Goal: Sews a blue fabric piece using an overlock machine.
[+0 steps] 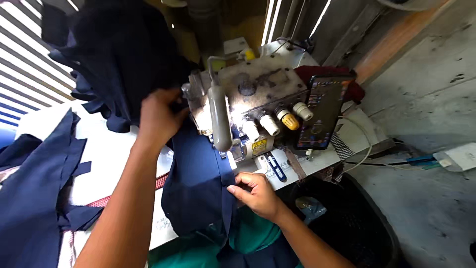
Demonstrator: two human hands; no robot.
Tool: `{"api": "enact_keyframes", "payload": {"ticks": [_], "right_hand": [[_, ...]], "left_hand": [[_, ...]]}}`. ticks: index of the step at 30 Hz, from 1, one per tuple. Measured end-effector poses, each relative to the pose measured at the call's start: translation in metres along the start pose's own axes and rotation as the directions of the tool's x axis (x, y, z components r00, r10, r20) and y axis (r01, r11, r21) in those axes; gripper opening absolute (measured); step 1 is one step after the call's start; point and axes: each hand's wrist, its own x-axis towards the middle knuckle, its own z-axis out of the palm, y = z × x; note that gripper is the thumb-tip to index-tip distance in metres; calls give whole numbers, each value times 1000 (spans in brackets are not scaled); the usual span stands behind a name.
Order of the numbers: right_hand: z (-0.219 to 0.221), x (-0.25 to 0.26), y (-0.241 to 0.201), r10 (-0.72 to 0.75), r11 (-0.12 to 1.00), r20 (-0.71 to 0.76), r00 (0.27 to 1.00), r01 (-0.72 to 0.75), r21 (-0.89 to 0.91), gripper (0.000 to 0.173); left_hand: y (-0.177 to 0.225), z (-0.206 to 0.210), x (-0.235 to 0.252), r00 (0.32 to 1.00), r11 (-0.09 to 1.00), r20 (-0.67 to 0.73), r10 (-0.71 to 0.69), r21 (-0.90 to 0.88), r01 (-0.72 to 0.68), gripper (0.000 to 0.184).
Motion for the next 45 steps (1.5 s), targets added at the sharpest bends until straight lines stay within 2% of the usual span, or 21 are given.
{"api": "enact_keyframes", "payload": {"ticks": [2,5,7,9,11,14,16,18,20,22,25,26,28,30,33,35,36,39,42,44,45], "right_hand": [[0,-1,-1,1,1000,-5,1000,-1,-31,19],[0,-1,1,-36,998,-11,999,35,-53,20],[2,1,2,-58,996,-14,998,57,-64,21],[2,1,3,-61,996,0,998,61,-64,22],[1,2,3,-44,997,14,999,44,-57,23],[0,2,4,-43,998,29,999,44,-53,23],[1,1,5,-40,998,26,999,42,-52,23],[4,0,4,-35,999,-33,999,33,-42,21],[10,-5,4,-67,998,-188,980,61,-34,19],[18,-13,8,-188,981,-331,925,157,-117,30],[27,-25,7,-291,920,-344,893,163,-357,50],[32,-28,6,-284,894,-320,904,129,-428,51],[41,-33,1,-243,803,-250,937,50,-593,43],[44,-38,-6,-192,754,-179,965,29,-656,31],[34,-50,-23,-2,915,-125,992,-49,-401,23],[21,-57,-26,65,974,-98,993,-85,-212,21],[13,-60,-26,60,977,-119,991,-83,-197,20],[-15,-64,-24,-37,933,-301,953,-75,-352,28],[-45,-64,-21,-197,781,-449,872,-137,-609,40],[-59,-63,-21,-193,672,-480,856,-241,-700,54],[-65,-62,-20,-161,630,-482,861,-286,-722,63]], "left_hand": [[-8,5,13,1000,996,-28,2,92,0,21],[-22,-22,26,959,981,-273,80,190,-28,37],[-28,-41,42,889,974,-446,106,227,-2,46],[-26,-48,67,826,964,-542,153,266,-5,47],[-25,-48,94,869,955,-461,182,293,-45,48],[-38,-33,123,983,925,-122,138,370,-84,36],[-60,-17,130,993,900,53,103,420,-116,27],[-72,-10,129,986,884,95,138,436,-166,25],[-66,-13,109,979,915,34,201,349,-200,34],[-48,-24,58,974,954,-116,197,250,-163,49],[-32,-29,-71,937,999,-348,-20,39,36,50],[-27,-23,-117,925,989,-348,-150,-47,143,51],[-24,-2,-190,927,942,-190,-323,-158,295,52],[-26,17,-240,952,923,-57,-299,-269,274,44],[-17,12,-267,955,777,6,-298,-579,246,11],[-11,-1,-271,950,672,8,-311,-706,226,11],[-12,-4,-271,952,656,-1,-307,-725,211,12],[-24,4,-269,951,689,-26,-307,-696,204,15],[-37,20,-268,928,708,-82,-363,-672,217,17],[-31,23,-269,905,771,-176,-387,-601,212,27],[-24,23,-271,894,843,-245,-375,-492,218,35]]}}
